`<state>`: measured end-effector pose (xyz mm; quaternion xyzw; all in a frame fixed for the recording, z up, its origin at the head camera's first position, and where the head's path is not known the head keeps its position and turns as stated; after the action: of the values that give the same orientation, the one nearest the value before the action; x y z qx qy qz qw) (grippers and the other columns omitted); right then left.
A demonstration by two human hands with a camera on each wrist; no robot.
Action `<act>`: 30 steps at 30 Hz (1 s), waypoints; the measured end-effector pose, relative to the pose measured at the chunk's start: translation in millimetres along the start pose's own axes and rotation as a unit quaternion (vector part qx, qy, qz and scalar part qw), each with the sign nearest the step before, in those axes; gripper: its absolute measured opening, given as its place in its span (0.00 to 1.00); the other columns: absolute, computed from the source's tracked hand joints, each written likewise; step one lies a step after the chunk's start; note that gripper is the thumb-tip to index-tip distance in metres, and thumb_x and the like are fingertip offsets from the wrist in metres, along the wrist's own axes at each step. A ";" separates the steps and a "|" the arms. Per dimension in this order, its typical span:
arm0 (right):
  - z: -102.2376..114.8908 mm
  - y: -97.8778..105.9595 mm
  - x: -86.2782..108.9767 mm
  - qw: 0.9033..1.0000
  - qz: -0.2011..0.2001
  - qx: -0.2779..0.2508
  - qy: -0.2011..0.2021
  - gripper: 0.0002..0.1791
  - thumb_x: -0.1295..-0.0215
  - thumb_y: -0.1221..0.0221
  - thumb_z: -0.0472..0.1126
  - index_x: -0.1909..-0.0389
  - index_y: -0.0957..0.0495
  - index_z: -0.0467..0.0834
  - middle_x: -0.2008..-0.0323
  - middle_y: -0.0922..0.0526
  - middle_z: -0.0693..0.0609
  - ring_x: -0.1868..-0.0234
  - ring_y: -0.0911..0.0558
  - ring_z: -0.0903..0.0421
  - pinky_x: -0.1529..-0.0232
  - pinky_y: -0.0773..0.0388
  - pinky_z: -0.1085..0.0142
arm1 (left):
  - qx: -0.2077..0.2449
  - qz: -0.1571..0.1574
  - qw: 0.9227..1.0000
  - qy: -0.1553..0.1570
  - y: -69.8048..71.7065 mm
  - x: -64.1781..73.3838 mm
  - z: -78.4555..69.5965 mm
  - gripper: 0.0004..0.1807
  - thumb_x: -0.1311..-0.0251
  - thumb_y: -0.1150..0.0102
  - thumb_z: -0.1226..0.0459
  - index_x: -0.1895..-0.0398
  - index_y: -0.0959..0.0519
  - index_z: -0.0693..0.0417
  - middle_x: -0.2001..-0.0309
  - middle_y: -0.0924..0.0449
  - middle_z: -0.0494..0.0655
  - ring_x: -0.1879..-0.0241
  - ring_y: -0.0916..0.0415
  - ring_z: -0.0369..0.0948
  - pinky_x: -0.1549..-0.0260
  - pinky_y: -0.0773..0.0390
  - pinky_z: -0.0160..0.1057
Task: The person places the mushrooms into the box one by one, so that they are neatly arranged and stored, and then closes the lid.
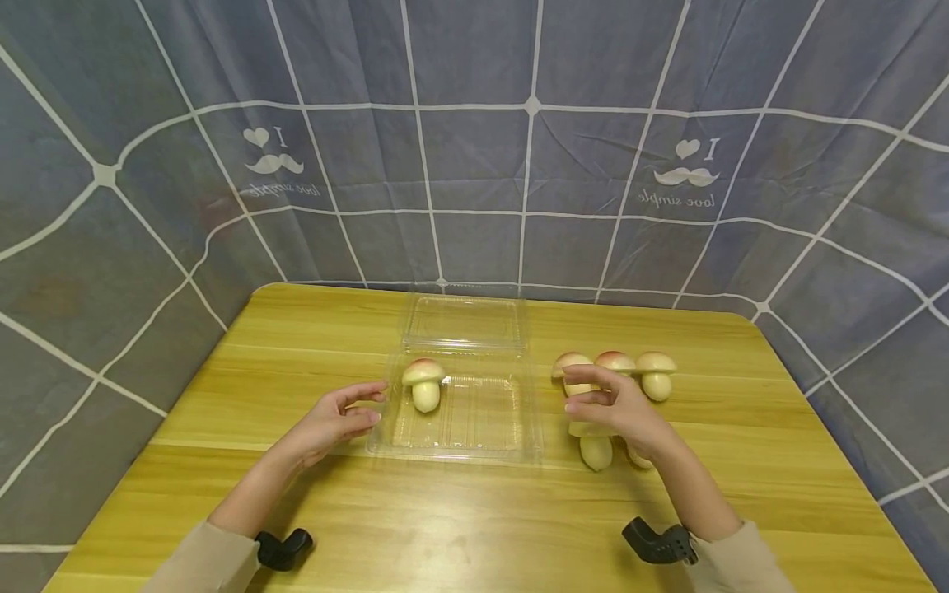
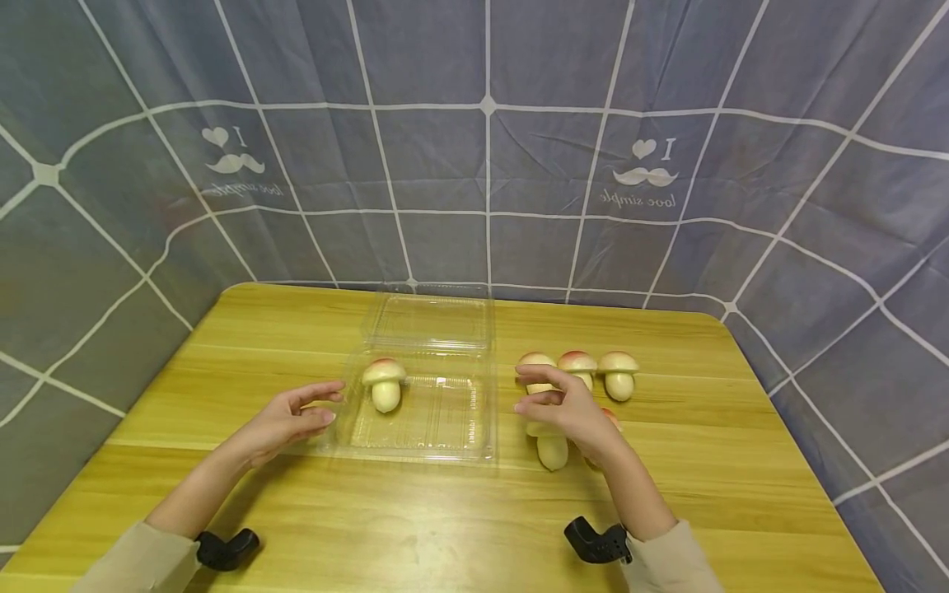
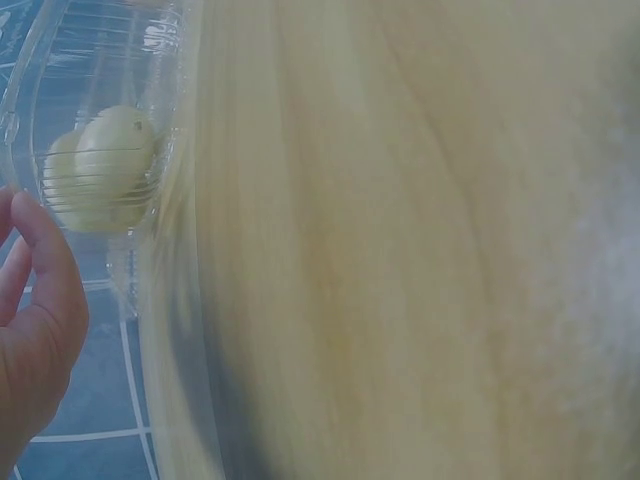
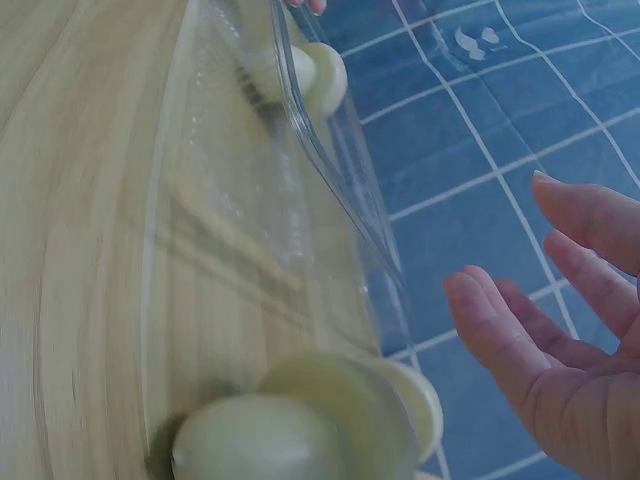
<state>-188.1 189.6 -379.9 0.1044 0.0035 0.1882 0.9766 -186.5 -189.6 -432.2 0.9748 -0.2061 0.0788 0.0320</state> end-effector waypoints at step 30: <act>-10.1 61.9 49.9 0.998 -0.047 0.044 0.010 0.25 0.38 0.42 0.33 0.39 0.32 0.45 0.48 0.30 0.60 0.53 0.21 0.62 0.58 0.23 0.68 | 0.002 0.001 1.000 -0.005 0.6 -0.6 2.4 0.32 0.38 0.46 0.71 0.33 0.45 0.72 0.44 0.40 0.65 0.61 0.29 0.33 0.63 0.24 0.29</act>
<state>-164.9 266.1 -375.4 0.1452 0.0270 0.1424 0.9787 -187.0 -190.2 -434.7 0.9751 -0.2070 0.0744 0.0294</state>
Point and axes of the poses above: each hand's wrist, its own x-axis away from the middle knuckle, its own y-axis out of the back of the hand, z = x × y, the point moved 5 cm from there along -x, towards the middle knuckle
